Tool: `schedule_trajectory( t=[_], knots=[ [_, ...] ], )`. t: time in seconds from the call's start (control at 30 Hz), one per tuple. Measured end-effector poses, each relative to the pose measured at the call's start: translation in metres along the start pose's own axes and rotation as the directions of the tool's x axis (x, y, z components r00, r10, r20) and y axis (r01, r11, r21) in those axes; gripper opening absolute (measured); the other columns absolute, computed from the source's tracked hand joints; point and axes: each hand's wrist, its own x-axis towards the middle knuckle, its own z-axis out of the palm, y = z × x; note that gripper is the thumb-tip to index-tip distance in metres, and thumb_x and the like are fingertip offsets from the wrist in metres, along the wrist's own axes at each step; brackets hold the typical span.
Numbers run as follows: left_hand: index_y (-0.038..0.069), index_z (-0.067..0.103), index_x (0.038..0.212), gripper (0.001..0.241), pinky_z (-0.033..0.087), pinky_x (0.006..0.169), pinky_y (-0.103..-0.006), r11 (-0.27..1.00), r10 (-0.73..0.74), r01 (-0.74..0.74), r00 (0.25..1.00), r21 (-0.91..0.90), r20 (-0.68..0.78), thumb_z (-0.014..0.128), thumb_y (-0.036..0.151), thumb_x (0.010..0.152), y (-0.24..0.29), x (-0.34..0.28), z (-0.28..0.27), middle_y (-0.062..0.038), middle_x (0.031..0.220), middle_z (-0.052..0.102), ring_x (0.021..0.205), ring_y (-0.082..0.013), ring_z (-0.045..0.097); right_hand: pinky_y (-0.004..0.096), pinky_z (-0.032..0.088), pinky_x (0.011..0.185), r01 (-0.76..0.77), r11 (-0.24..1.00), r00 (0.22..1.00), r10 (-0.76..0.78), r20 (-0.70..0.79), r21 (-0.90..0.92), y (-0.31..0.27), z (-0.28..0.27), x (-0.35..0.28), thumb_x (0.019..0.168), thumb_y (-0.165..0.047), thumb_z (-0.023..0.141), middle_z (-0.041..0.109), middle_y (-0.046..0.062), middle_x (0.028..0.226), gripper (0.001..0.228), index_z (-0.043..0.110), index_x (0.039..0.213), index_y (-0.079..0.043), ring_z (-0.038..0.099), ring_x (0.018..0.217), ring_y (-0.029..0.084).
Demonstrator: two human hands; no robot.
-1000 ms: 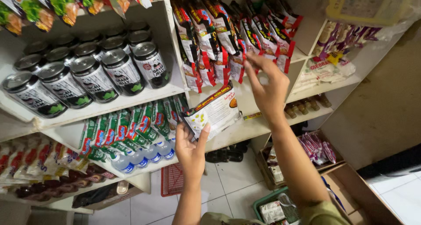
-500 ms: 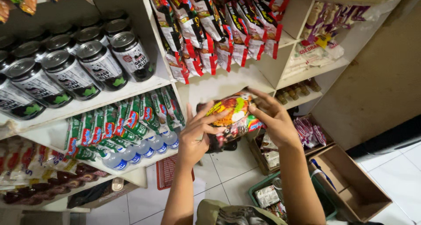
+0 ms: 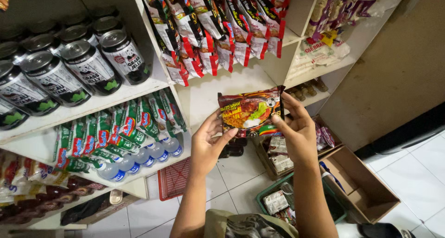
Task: The person organizes food items on shelves and then uses a blue tape dispenser to apply tape to noodle packets while sitting on the floor.
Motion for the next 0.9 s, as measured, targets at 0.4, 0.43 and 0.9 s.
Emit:
schedule_trajectory(
  t=[0.4,0.43,0.9],
  knots=[
    [0.0,0.054,0.131,0.043,0.054,0.108,-0.0268,0.974,0.098,-0.085,0.994,-0.211,0.05,0.075,0.005,0.093,0.002,0.01,-0.013,-0.011,0.136,0.066,0.125,-0.0117,0.064,0.021,0.055,0.073,-0.086,0.992,0.992,0.077,-0.098,-0.088,0.037,-0.021,-0.006,0.107,-0.015,0.06,0.073,0.003,0.094,0.022,0.069,0.11,0.005,0.065,0.081,0.006],
    [-0.001,0.06,0.124,0.032,0.056,0.098,-0.026,0.967,-0.023,0.013,0.999,-0.254,-0.036,0.073,0.008,0.096,-0.002,0.012,-0.013,-0.011,0.127,0.071,0.113,-0.0113,0.067,0.021,0.055,0.073,-0.086,0.992,0.992,0.078,-0.096,-0.087,0.037,-0.017,-0.007,0.107,-0.015,0.06,0.073,0.003,0.094,0.022,0.069,0.11,0.005,0.065,0.081,0.006],
    [0.0,0.065,0.093,0.014,0.058,0.077,-0.0254,0.903,0.231,-0.263,0.964,0.34,0.131,0.077,0.007,0.093,0.036,0.04,0.011,-0.01,0.091,0.08,0.087,-0.0127,0.076,0.034,0.05,0.103,0.441,0.658,0.867,-0.135,0.48,-0.611,-0.01,0.018,-0.002,0.077,-0.023,0.09,0.065,0.016,0.137,0.074,0.057,0.14,-0.002,0.062,0.123,0.021]
  ],
)
